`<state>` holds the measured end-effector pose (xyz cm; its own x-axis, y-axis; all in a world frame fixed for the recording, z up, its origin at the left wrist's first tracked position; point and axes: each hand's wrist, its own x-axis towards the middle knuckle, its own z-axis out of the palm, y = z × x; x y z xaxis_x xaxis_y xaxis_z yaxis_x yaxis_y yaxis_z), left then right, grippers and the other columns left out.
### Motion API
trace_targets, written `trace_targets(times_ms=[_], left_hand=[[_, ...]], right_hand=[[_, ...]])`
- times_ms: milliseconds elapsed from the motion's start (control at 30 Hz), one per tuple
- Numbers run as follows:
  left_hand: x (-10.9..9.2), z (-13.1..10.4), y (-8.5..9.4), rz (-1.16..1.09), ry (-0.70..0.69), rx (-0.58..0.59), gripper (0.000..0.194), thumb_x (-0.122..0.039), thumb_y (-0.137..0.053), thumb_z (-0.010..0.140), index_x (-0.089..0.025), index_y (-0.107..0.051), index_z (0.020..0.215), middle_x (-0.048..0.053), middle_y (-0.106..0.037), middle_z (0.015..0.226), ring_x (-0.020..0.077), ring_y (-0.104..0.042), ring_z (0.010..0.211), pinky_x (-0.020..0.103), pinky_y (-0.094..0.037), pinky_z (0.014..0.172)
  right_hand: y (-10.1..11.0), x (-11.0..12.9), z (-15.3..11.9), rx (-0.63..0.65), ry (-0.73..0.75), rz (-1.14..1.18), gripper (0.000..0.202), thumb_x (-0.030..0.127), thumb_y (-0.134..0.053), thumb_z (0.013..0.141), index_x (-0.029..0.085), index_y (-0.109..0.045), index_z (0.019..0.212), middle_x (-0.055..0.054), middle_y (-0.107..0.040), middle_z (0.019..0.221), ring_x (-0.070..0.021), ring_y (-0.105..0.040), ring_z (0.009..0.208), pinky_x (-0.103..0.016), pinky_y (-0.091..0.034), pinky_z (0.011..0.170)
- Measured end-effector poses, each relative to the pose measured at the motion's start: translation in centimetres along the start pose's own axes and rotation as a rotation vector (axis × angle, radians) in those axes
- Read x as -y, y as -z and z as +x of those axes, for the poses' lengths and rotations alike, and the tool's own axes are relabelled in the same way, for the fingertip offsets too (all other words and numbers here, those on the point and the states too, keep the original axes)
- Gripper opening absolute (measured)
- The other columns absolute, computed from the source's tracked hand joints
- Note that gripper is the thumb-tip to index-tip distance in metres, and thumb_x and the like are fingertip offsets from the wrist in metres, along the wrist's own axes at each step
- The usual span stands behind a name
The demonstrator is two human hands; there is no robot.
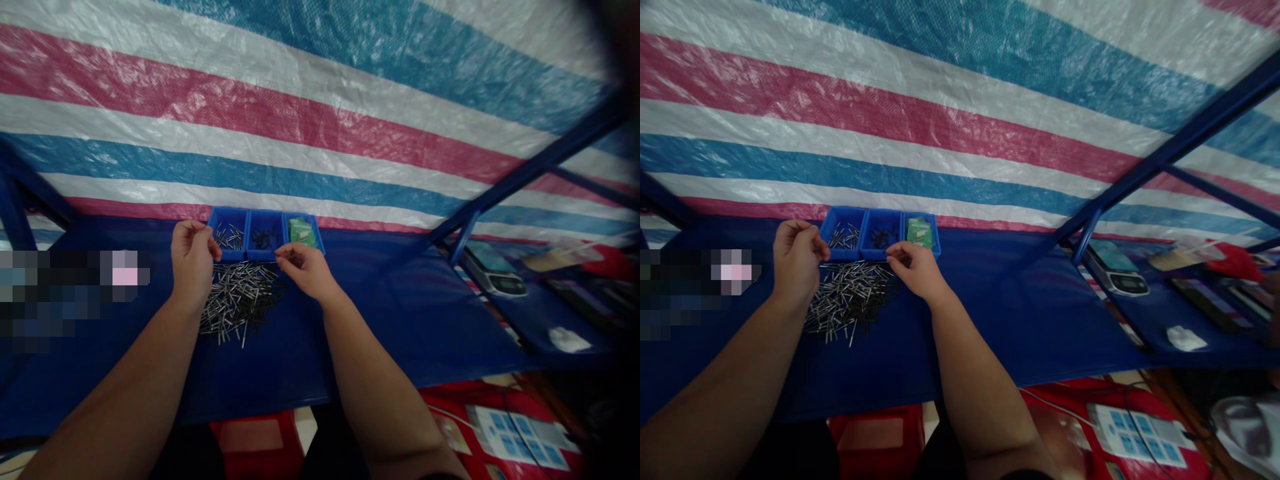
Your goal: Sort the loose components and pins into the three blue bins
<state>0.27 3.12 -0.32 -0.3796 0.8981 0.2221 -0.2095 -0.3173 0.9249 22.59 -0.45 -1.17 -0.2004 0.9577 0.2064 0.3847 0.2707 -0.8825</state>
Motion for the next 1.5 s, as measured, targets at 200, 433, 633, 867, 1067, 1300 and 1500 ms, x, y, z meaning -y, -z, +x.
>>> trace_targets(times_ms=[200, 433, 633, 867, 1067, 1300, 1500], left_hand=[[-0.2, -0.3, 0.5, 0.302, -0.176, 0.182, 0.013, -0.021, -0.067, 0.078, -0.023, -0.059, 0.088, -0.003, -0.056, 0.068, 0.0113, -0.051, 0.053, 0.025, -0.038, 0.051], [-0.5, -1.5, 0.6, 0.766, -0.373, 0.961, 0.018, -0.014, -0.058, 0.081, -0.02, -0.07, 0.093, 0.004, -0.069, 0.089, 0.0192, -0.064, 0.082, 0.033, -0.049, 0.076], [-0.4, -1.9, 0.8, 0.981, -0.354, 1.156, 0.034, -0.006, -0.053, 0.075, -0.018, -0.071, 0.101, 0.007, -0.07, 0.106, 0.0237, -0.063, 0.106, 0.039, -0.048, 0.097], [-0.5, -2.0, 1.2, 1.069, -0.31, 1.221, 0.045, -0.006, -0.053, 0.072, -0.021, -0.072, 0.11, 0.007, -0.068, 0.116, 0.0261, -0.061, 0.111, 0.042, -0.047, 0.101], [0.0, -1.6, 1.1, 1.056, -0.31, 1.212, 0.031, -0.013, -0.057, 0.077, -0.02, -0.074, 0.102, 0.007, -0.069, 0.108, 0.0247, -0.064, 0.104, 0.039, -0.049, 0.096], [0.0, -1.7, 1.1, 1.051, -0.298, 1.197, 0.022, -0.019, -0.061, 0.081, -0.019, -0.075, 0.098, 0.008, -0.069, 0.103, 0.0239, -0.065, 0.1, 0.037, -0.049, 0.093], [0.0, -1.8, 1.0, 1.064, -0.314, 1.218, 0.019, -0.024, -0.063, 0.086, -0.018, -0.075, 0.099, 0.009, -0.067, 0.105, 0.0252, -0.063, 0.102, 0.039, -0.048, 0.095]], right_hand=[[0.0, 0.0, -0.1, 0.025, 0.021, 0.051, 0.043, 0.024, -0.065, 0.089, 0.018, -0.059, 0.131, -0.01, -0.07, 0.112, -0.0141, -0.066, 0.083, -0.03, -0.054, 0.075], [0.8, 0.1, -0.3, 0.22, -0.023, -0.283, 0.011, 0.016, -0.063, 0.085, 0.015, -0.07, 0.094, 0.0, -0.066, 0.074, -0.01, -0.056, 0.064, -0.023, -0.04, 0.061], [1.4, -0.2, -0.8, 0.377, -0.108, -0.428, 0.012, 0.014, -0.07, 0.077, 0.016, -0.071, 0.088, 0.001, -0.065, 0.071, -0.0103, -0.054, 0.063, -0.023, -0.034, 0.059], [1.3, -0.2, -0.6, 0.371, -0.073, -0.463, 0.013, 0.012, -0.069, 0.078, 0.016, -0.076, 0.088, -0.001, -0.067, 0.075, -0.0116, -0.055, 0.066, -0.025, -0.035, 0.062], [1.4, 0.0, -0.6, 0.373, -0.054, -0.481, 0.014, 0.012, -0.071, 0.078, 0.016, -0.076, 0.09, -0.002, -0.068, 0.078, -0.0117, -0.055, 0.068, -0.025, -0.037, 0.064], [1.1, -0.1, -0.6, 0.37, -0.056, -0.491, 0.012, 0.01, -0.071, 0.077, 0.016, -0.073, 0.088, -0.001, -0.066, 0.079, -0.011, -0.055, 0.068, -0.024, -0.037, 0.064], [0.9, -0.2, -0.5, 0.375, -0.027, -0.529, 0.009, 0.009, -0.068, 0.078, 0.015, -0.069, 0.083, -0.001, -0.064, 0.077, -0.0108, -0.052, 0.067, -0.024, -0.035, 0.063]])
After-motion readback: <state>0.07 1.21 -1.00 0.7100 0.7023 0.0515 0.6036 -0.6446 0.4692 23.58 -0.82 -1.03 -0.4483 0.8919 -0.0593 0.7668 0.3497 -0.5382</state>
